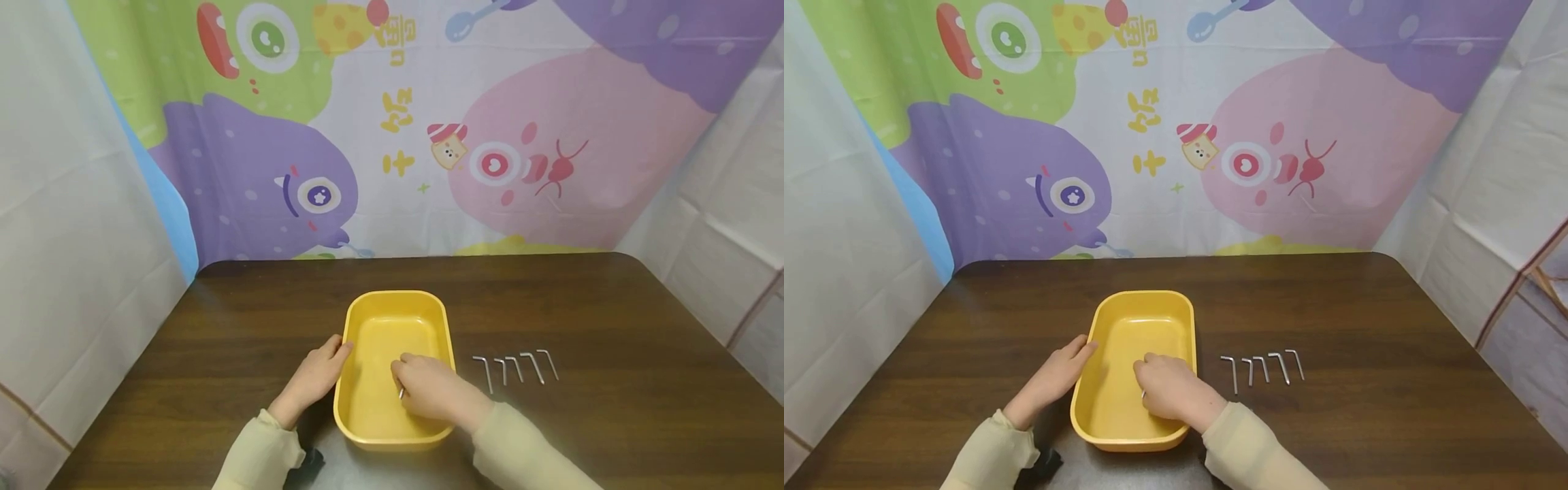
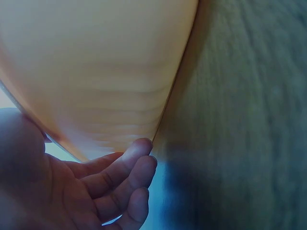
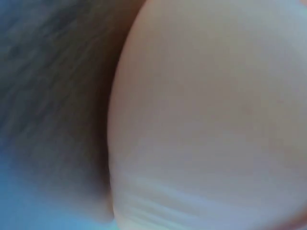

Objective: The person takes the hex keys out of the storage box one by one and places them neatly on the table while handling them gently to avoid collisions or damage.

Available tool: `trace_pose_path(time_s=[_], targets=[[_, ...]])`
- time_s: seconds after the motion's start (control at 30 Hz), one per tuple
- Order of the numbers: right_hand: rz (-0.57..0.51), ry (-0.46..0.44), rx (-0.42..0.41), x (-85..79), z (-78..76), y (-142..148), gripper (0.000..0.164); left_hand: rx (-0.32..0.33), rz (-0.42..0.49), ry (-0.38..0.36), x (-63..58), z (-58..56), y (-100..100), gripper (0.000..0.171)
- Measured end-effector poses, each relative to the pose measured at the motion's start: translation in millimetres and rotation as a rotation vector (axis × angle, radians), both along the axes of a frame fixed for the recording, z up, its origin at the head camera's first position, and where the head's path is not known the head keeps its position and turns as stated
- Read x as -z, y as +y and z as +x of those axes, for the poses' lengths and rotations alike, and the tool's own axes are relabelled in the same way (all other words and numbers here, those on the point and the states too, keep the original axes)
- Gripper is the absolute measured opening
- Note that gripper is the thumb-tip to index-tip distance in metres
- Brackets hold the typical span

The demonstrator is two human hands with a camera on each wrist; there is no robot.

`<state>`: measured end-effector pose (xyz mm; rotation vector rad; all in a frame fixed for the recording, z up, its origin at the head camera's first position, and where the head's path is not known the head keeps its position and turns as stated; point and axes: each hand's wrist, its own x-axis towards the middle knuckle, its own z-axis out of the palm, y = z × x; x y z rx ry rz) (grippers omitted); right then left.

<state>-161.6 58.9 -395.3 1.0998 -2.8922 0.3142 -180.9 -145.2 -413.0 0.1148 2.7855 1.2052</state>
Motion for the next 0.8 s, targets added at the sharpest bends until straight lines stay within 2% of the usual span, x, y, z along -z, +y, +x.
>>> trace_pose_path(time_s=[0.23, 0.8], targets=[[-0.098, 0.081, 0.003, -7.6, -0.3, 11.8, 0.019, 0.003, 0.009, 0.001, -0.3, 0.0, -0.1, 0.034], [-0.255, 0.066, 0.132, -39.5, -6.8, 48.2, 0.013, -0.005, 0.01, -0.002, 1.9, -1.2, -0.5, 0.033]])
